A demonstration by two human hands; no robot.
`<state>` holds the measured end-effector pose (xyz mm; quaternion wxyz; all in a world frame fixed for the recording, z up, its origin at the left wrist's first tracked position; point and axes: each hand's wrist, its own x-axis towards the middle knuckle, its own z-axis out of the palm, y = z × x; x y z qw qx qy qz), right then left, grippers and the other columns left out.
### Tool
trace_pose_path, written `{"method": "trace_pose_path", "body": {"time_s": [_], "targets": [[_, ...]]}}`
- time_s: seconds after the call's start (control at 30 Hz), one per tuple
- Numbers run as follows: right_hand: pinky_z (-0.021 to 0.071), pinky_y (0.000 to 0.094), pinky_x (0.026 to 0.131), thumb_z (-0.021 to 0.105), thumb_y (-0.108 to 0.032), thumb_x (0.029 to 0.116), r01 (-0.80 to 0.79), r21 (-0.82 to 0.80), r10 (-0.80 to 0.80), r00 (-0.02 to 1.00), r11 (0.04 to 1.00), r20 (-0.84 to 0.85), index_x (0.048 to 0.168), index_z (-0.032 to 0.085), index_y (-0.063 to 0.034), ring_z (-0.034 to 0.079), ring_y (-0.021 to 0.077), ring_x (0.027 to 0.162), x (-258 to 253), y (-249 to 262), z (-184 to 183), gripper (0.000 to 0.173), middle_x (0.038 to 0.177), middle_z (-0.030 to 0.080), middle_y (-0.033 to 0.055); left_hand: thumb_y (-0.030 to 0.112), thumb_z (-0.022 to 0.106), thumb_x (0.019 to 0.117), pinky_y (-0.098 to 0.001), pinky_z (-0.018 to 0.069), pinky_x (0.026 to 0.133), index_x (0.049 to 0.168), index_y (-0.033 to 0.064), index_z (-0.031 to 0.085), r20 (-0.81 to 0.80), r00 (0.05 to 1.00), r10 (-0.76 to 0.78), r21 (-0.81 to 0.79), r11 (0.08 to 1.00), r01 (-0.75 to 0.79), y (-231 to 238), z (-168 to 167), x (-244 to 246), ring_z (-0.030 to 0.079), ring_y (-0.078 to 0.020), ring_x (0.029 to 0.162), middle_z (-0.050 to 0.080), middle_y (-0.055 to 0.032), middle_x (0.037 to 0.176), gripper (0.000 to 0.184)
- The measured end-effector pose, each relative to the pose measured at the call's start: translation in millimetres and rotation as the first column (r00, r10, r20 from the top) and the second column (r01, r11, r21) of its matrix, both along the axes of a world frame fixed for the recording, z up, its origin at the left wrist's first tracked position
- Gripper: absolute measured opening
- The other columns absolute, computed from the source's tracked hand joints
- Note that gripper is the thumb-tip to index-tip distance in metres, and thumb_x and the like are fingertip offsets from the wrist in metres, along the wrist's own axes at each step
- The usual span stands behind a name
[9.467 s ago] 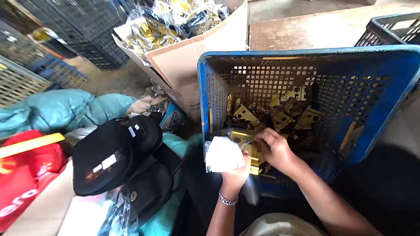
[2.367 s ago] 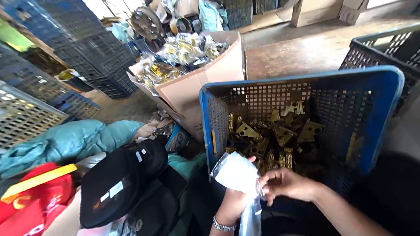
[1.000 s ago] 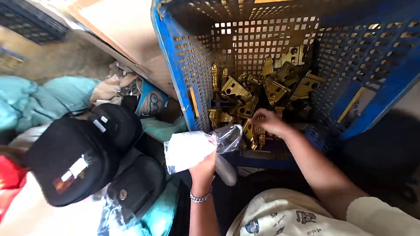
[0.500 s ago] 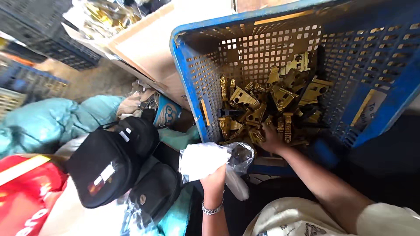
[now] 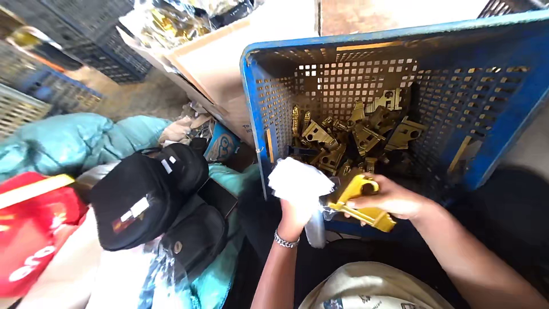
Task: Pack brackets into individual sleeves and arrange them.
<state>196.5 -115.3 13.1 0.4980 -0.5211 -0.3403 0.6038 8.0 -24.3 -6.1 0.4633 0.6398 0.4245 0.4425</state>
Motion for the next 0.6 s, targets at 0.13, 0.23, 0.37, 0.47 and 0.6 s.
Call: {"method": "trace_pose_path", "body": {"time_s": [0.13, 0.23, 0.37, 0.47, 0.6], "targets": [[0.0570, 0.0384, 0.091, 0.074, -0.017, 0.0898, 0.069, 0.162, -0.158, 0.748, 0.984, 0.645, 0.131, 0.054, 0.0086, 0.070, 0.0218, 0.100, -29.5, 23.3, -7.9, 0.052, 0.113, 0.069, 0.0187, -0.013, 0.079, 0.0716, -0.0191, 0.0566, 0.085, 0.124, -0.0107, 0.047, 0.154, 0.988, 0.010, -0.295, 0.955, 0.036, -3.3, 25.7, 12.1, 0.066, -0.0008, 0.094, 0.067, -0.0047, 0.102, 0.062], [0.0499, 0.0570, 0.100, 0.066, -0.019, 0.0984, -0.201, -0.039, 0.139, 0.515, 0.979, 0.846, 0.143, 0.044, 0.0104, 0.064, 0.0443, 0.116, -42.8, 29.9, -13.1, 0.057, 0.137, 0.056, 0.0313, -0.010, 0.079, 0.0734, -0.0193, 0.0554, 0.086, 0.123, -0.0119, 0.050, 0.096, 0.994, -0.054, -0.269, 0.960, 0.079, -4.9, 30.1, 6.4, 0.065, -0.0007, 0.095, 0.067, -0.0059, 0.103, 0.058], [0.0478, 0.0476, 0.106, 0.078, -0.013, 0.0835, -0.051, 0.058, -0.004, 0.723, 0.997, 0.691, 0.143, 0.038, 0.0113, 0.060, 0.0373, 0.123, -39.3, 43.9, -28.6, 0.076, 0.132, 0.058, 0.0300, 0.003, 0.084, 0.0711, -0.0175, 0.0546, 0.091, 0.111, -0.0157, 0.060, -0.053, 0.968, -0.245, 0.113, 0.962, 0.249, -3.5, 5.1, -2.0, 0.067, 0.0020, 0.097, 0.073, -0.0077, 0.101, 0.050], [0.0409, 0.0360, 0.115, 0.083, -0.012, 0.0802, -0.059, 0.040, 0.035, 0.888, 0.997, 0.459, 0.154, 0.034, 0.0054, 0.050, 0.0256, 0.138, -31.6, 43.2, -10.5, 0.090, 0.151, 0.046, 0.0248, 0.012, 0.089, 0.0669, -0.0218, 0.0531, 0.093, 0.108, -0.0185, 0.063, -0.067, 0.994, -0.083, 0.261, 0.961, 0.097, -1.7, -8.2, -1.9, 0.068, -0.0046, 0.098, 0.072, -0.0159, 0.100, 0.057], [0.0508, 0.0282, 0.102, 0.077, -0.021, 0.0876, 0.146, 0.313, -0.275, 0.864, 0.938, 0.422, 0.140, 0.058, -0.0006, 0.061, 0.0148, 0.122, -29.7, 29.0, -1.0, 0.059, 0.136, 0.061, 0.0161, 0.005, 0.086, 0.0711, -0.0211, 0.0523, 0.095, 0.114, -0.0221, 0.057, 0.003, 0.992, 0.124, 0.243, 0.963, -0.121, -4.8, -3.9, -6.7, 0.066, -0.0052, 0.102, 0.070, -0.0182, 0.106, 0.058]]}}
